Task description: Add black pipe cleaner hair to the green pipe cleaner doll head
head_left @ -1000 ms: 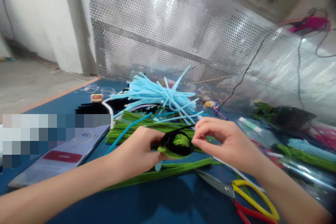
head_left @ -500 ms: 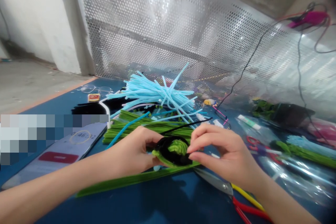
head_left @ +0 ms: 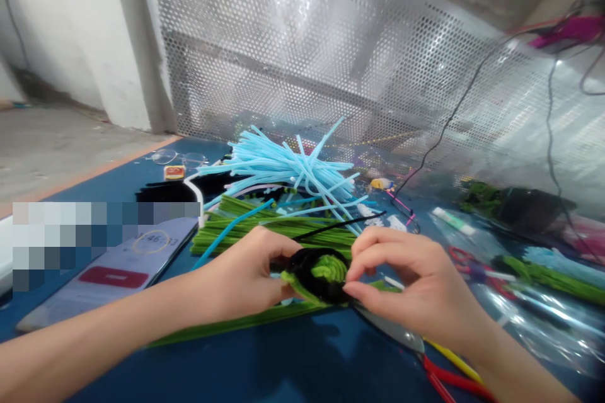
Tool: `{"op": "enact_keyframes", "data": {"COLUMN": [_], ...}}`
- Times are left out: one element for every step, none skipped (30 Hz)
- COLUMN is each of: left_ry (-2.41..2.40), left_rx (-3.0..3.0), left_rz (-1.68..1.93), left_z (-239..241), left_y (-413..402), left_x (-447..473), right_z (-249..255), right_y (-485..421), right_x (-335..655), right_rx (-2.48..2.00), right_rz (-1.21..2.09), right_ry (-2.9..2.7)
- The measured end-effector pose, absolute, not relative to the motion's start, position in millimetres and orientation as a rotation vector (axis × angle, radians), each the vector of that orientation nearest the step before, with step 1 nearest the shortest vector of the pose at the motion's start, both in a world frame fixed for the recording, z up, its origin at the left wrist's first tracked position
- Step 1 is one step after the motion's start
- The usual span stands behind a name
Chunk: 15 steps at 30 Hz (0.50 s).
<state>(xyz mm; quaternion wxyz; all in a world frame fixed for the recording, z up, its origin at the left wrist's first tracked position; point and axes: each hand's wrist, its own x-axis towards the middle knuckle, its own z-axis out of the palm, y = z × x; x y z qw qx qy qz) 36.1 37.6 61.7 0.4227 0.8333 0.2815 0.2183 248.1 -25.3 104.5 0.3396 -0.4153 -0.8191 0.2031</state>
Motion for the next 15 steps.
{"op": "enact_keyframes", "data": {"left_ry": [0.706,0.702,0.695,0.687,0.673,0.661,0.647,0.635,0.626,0.623,0.626,0.631,0.633,0.636,0.638], "left_rx": [2.087,2.083,2.075,2.061,2.045,2.031,2.021,2.019,2.024,2.034,2.045,2.057,2.069,2.08,2.091], "left_rz": [0.548,0.548,0.548,0.549,0.55,0.551,0.554,0.562,0.571,0.577,0.58,0.58,0.578,0.579,0.581], "left_z": [62.0,62.4,62.9,63.3,63.6,63.7,63.4,62.9,62.2,61.4,60.6,59.9,59.4,59.2,59.3], "left_y": [37.6,37.6,37.5,37.4,37.2,37.1,37.1,37.1,37.1,37.2,37.4,37.5,37.7,37.7,37.7], "left_x": [36.4,36.6,36.7,36.7,36.5,36.3,35.9,35.6,35.3,35.0,34.8,34.6,34.5,34.5,34.5], "right_z": [104.7,105.0,105.5,106.1,106.7,107.3,107.9,108.2,108.5,108.5,108.5,108.4,108.3,108.2,108.3], "right_y": [-25.8,-26.1,-26.3,-26.5,-26.6,-26.7,-26.9,-27.1,-27.4,-27.7,-28.0,-28.1,-28.1,-27.8,-27.5], "right_x": [247.3,246.4,245.6,245.0,244.5,244.3,244.2,244.4,244.8,245.2,245.6,246.0,246.3,246.4,246.4], "right_rx": [-1.101,-1.118,-1.132,-1.14,-1.139,-1.138,-1.131,-1.123,-1.115,-1.107,-1.097,-1.089,-1.082,-1.08,-1.079], "right_rz": [0.536,0.538,0.536,0.534,0.529,0.523,0.518,0.511,0.504,0.498,0.491,0.482,0.471,0.459,0.445], "right_ry": [-2.126,-2.12,-2.113,-2.106,-2.097,-2.088,-2.085,-2.085,-2.089,-2.096,-2.103,-2.11,-2.116,-2.118,-2.121]}}
